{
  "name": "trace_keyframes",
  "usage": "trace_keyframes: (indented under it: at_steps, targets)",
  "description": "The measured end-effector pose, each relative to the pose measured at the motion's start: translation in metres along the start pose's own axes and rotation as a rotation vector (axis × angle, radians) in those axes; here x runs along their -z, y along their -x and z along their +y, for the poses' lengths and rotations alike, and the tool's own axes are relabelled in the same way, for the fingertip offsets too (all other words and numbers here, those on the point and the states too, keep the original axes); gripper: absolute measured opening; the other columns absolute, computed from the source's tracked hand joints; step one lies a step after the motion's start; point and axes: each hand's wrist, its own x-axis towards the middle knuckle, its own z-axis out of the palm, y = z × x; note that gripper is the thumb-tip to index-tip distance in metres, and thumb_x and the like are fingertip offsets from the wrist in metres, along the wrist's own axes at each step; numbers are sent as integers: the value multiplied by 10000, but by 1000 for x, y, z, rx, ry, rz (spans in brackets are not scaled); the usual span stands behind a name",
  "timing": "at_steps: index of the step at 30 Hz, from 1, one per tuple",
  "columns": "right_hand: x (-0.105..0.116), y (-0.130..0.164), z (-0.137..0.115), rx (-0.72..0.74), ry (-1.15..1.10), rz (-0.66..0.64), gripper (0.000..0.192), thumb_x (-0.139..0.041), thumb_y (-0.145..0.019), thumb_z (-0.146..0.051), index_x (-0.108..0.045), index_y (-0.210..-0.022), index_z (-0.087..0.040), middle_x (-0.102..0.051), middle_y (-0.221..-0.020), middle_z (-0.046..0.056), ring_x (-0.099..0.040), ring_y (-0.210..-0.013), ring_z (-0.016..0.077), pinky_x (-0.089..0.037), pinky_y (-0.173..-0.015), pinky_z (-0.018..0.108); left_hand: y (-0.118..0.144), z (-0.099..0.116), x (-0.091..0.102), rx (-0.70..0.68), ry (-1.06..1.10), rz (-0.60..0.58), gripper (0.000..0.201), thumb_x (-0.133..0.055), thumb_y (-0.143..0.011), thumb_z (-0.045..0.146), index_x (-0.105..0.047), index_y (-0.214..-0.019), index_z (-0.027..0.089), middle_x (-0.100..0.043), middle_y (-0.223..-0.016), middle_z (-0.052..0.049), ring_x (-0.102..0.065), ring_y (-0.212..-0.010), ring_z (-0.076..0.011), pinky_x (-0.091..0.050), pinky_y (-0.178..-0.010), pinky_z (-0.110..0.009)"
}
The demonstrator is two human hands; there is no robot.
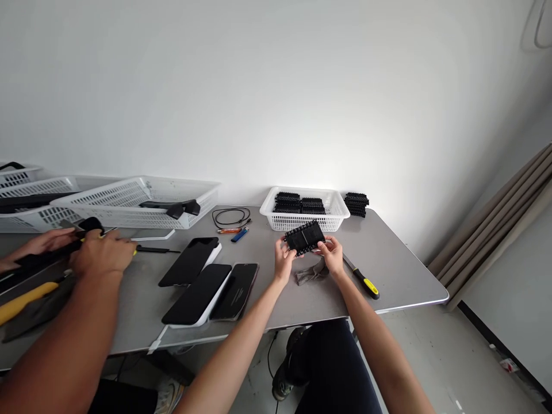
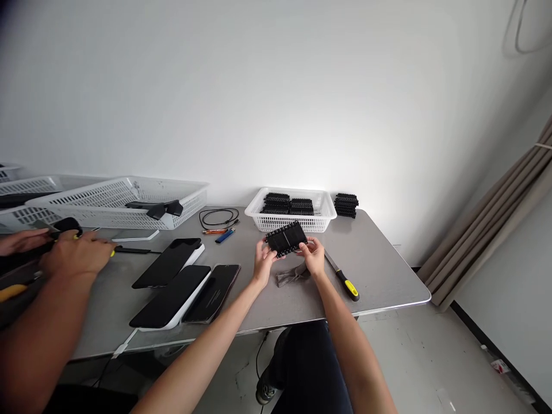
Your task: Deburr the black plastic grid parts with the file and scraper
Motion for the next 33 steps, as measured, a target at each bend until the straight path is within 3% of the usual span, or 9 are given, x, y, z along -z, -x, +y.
trace_keyframes:
  at_steps: [5,9,11,13,16,18,22,28,33]
  targets:
    - [-3,17,-10,97,516,-9,403,-609,-853,-512,-583,-1106,-199,-713,-794,31,-693,-728,205,-542,-687,329,-5,1,6,82,18,106,524,-752,-655,463,-503,-1033,197,-625,-1079,-100,-633,-882,-210,-580,-569,-291]
    - [25,38,-30,154,1187,96,332,-524,-931,-310,-576,-1251,-238,-718,-1034,76,-660,-975,238,-469,-838,342,-5,-2,6,56,4,144,471,-750,-658,427,-505,-991,201,-633,-1057,-87,-625,-851,-192,-575,-526,-267]
    - [44,49,-39,106,1489,112,405,-559,-907,-264,-558,-1310,-223,-669,-1176,127,-593,-1118,287,-428,-896,373,-8,-1,3,69,-5,166,397,-725,-681,378,-507,-961,200,-632,-1050,-84,-621,-852,-188,-580,-525,-268]
    - [59,58,-44,7,1660,117,539,-584,-905,-321,-468,-1416,-194,-629,-1231,165,-573,-1136,319,-423,-883,393,-16,3,-3,107,-33,176,332,-700,-700,320,-507,-943,202,-628,-1042,-84,-622,-846,-186,-582,-534,-274]
    - [71,65,-46,-91,1755,104,614,-543,-942,-382,-353,-1493,-187,-632,-1203,171,-601,-1085,307,-436,-828,375,-33,13,-13,142,-103,161,335,-687,-708,234,-485,-975,212,-630,-1013,-82,-633,-821,-185,-577,-556,-287]
    - [72,64,-44,-133,1789,83,490,-507,-967,-342,-441,-1427,-188,-655,-1141,156,-622,-1049,294,-441,-793,358,-44,17,-17,139,-127,135,371,-685,-714,209,-456,-1005,222,-635,-982,-72,-639,-797,-185,-570,-570,-299]
    - [75,56,-41,-190,1824,16,240,-448,-990,-255,-638,-1110,-171,-671,-1075,141,-653,-983,267,-443,-725,323,-53,12,-16,140,-127,125,356,-655,-731,242,-440,-1015,232,-632,-954,-58,-634,-781,-186,-547,-579,-301]
    - [91,49,-43,-108,1875,-39,275,-382,-974,-122,-652,-989,-174,-677,-1006,121,-656,-940,227,-388,-646,284,-47,-8,-5,-61,-147,203,347,-627,-728,297,-468,-1027,222,-653,-932,-46,-642,-874,-195,-511,-776,-323]
    - [92,42,-66,42,1843,71,257,-368,-966,-111,-613,-996,-181,-662,-905,89,-615,-700,182,-264,-540,286,-39,-10,-5,-117,-152,224,345,-604,-758,328,-450,-1049,227,-649,-928,-46,-645,-878,-194,-500,-796,-319]
